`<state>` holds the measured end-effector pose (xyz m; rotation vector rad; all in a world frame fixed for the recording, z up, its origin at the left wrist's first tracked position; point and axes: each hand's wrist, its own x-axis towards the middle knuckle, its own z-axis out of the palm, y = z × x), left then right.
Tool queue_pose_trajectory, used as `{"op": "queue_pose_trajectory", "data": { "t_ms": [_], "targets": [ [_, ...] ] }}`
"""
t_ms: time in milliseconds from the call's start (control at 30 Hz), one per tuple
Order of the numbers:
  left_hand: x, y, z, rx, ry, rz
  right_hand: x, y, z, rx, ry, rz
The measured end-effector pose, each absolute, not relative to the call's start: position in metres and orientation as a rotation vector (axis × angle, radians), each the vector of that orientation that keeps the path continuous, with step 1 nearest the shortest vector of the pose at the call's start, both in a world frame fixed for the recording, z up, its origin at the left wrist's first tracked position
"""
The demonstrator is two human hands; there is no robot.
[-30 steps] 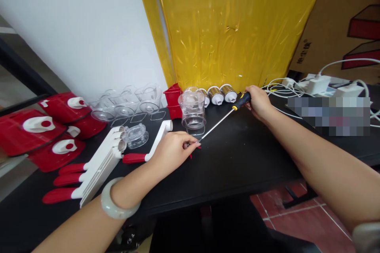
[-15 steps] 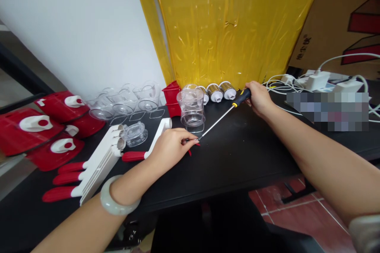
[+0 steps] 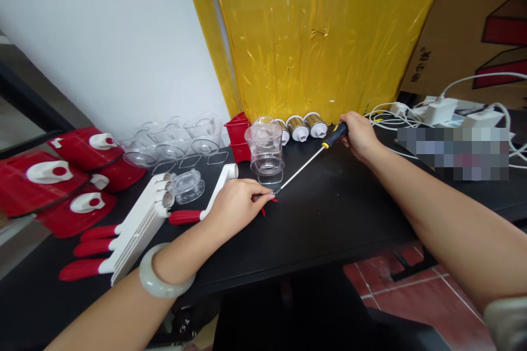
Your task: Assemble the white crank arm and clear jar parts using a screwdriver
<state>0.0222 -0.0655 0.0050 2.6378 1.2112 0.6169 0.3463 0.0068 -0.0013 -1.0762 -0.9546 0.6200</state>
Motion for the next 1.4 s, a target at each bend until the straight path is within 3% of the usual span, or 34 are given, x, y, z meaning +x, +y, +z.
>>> {"op": "queue_pose_trajectory", "data": {
  "t_ms": [700, 1400],
  "targets": [
    [0.025, -0.067, 0.002, 2.412, 1.079, 0.832, 0.339, 0.002, 0.002, -1.035, -0.935, 0.589],
    [0.025, -0.063, -0.005, 2.244, 1.146, 0.768, 0.336, 0.002, 0.002, -1.035, -0.938, 0.587]
  ]
}}
